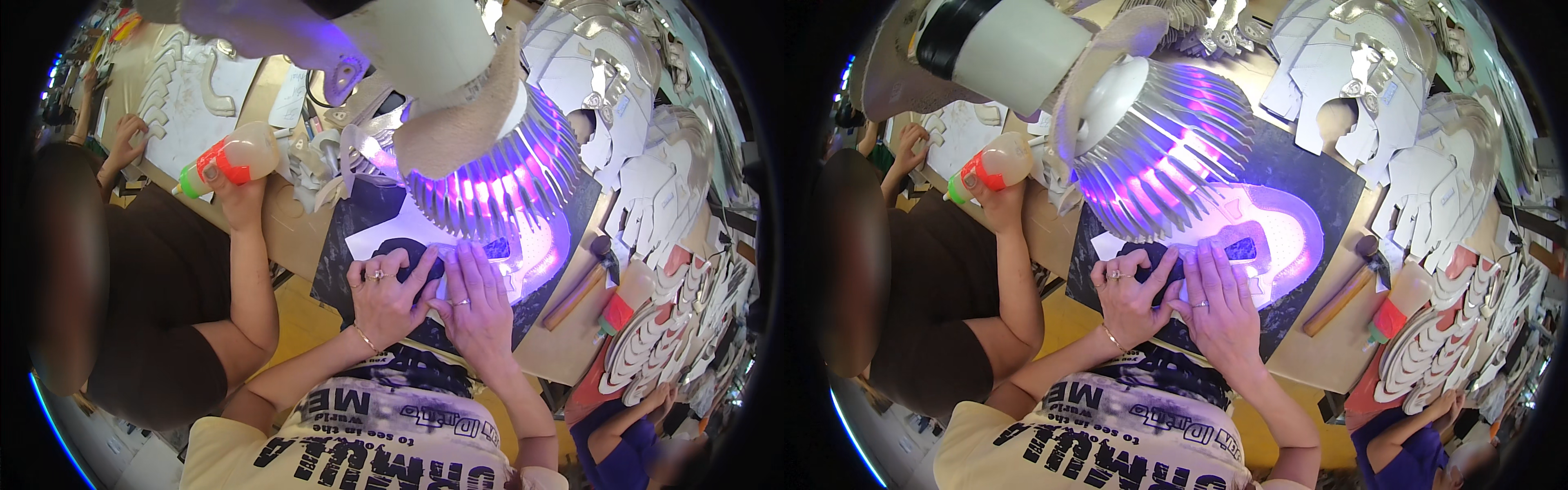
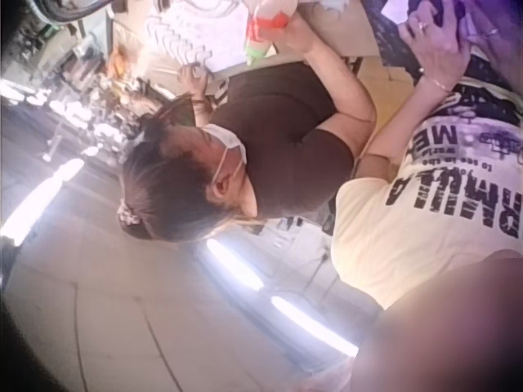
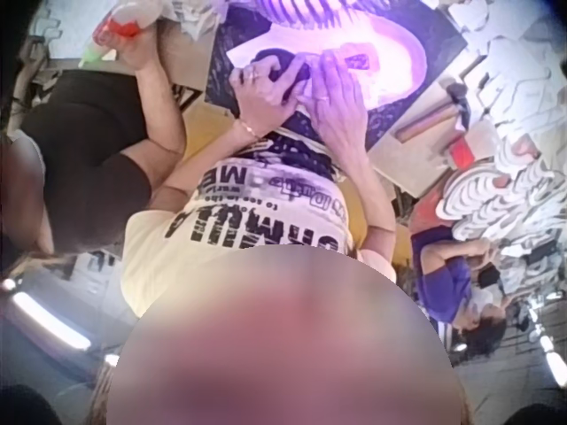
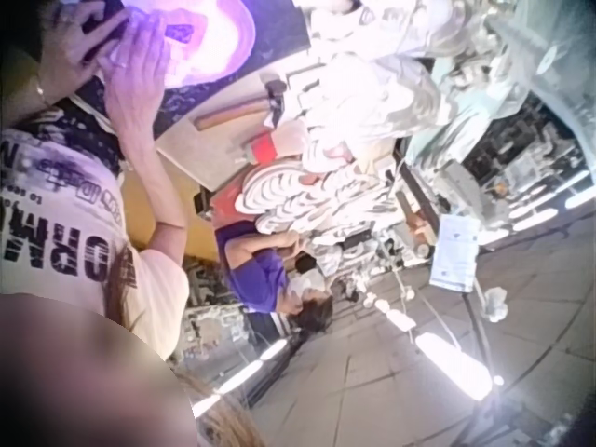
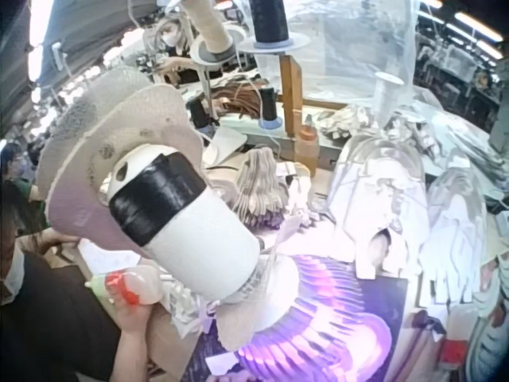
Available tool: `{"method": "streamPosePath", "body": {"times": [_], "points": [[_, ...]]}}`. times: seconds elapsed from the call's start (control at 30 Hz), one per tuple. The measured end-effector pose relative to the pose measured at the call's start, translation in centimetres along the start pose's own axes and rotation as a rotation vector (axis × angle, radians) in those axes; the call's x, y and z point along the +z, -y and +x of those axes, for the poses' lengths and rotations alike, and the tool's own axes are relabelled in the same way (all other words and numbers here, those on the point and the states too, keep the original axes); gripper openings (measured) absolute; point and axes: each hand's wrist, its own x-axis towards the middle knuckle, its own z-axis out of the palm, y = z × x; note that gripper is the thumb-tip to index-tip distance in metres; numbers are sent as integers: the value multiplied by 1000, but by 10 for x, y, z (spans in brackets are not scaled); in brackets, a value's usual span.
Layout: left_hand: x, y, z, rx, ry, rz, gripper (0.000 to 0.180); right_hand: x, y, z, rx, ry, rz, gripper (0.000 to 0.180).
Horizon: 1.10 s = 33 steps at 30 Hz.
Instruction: The person applies glue to a white decorative cutout and presses smaller pieces onto it under a UV lamp. They repeat this process with multiple pieces, smoothing each one into place on the work surface.
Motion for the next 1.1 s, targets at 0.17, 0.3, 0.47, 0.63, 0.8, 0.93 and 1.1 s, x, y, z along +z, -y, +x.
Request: {"method": "streamPosePath", "body": {"times": [0.17, 0.3, 0.47, 0.63, 0.8, 0.93, 1.1], "points": [[0, 0, 1, 8, 2, -7, 48, -1, 2, 2, 18, 25, 52, 63], [-1, 1, 1, 34, -3, -10, 49, -5, 4, 1, -6, 35, -14, 60], [-1, 3, 1, 43, 15, -32, 50, -3, 2, 2, -107, -15, 52, 57], [-1, 4, 2, 49, 17, -38, 50, -15, -2, 8, -63, 19, 161, 50], [1, 4, 1, 42, 24, -41, 53, -62, 3, -9, -322, -637, 68, 56], [2, 8, 0, 64, -13, -94, 50, -61, 15, -3, -467, -818, 110, 61], [1, 8, -1, 53, 2, -57, 50, -36, 9, 5, -324, -560, 146, 49]]}}
